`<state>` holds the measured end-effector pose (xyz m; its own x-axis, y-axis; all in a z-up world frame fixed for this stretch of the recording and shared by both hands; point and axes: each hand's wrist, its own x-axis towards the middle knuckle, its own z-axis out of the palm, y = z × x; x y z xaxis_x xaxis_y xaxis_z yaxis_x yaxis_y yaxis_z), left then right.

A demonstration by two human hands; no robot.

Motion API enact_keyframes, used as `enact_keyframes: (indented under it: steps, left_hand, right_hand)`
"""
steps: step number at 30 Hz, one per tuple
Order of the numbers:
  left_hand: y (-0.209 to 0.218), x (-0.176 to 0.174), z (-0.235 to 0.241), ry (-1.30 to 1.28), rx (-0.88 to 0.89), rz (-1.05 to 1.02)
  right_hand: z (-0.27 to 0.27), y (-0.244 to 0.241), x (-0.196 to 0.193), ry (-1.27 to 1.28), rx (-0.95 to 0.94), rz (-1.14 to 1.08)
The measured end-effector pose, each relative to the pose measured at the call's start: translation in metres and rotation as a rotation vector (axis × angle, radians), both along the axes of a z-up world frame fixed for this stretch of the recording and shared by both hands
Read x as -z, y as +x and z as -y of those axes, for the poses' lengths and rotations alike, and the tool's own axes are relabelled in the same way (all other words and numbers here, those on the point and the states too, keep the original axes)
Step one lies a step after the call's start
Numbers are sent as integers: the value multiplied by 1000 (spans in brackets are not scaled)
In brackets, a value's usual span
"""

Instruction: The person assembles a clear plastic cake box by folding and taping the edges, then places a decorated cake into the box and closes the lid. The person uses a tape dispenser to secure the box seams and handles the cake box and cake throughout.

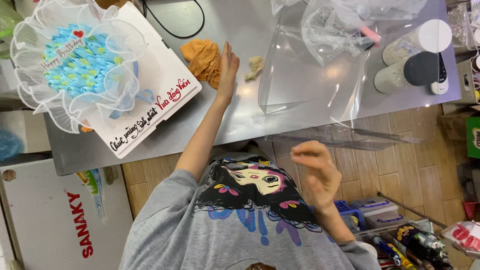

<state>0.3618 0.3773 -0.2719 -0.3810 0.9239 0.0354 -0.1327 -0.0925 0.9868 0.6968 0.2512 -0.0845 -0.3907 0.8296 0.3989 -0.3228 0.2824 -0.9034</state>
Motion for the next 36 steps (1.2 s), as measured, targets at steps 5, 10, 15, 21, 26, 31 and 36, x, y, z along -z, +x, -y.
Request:
enact_keyframes:
  steps: [5,10,15,21,26,31,36]
  left_hand:
    - [32,-70,30,118,-19,-316]
    - [99,-134,75,348,206,-1006]
    - [146,-147,67,380,367,-1114]
    - [143,-120,55,193,299,-1133]
    - [135,-104,46,162,345,-1139]
    - [141,-114,51,155,370,-1118]
    - [135,-127,54,90,467,-1046]
  right_hand:
    - [-22,18,36,-44,262,517]
    - [-48,41,61,428,199,1105]
    - [-56,55,74,459,282,1255]
    - [-67,67,65,430,328,1150]
    - [-82,41,55,584,387,1060]
    - [-93,20,45,666,492,917]
    - [-87,10,49,803,512,874]
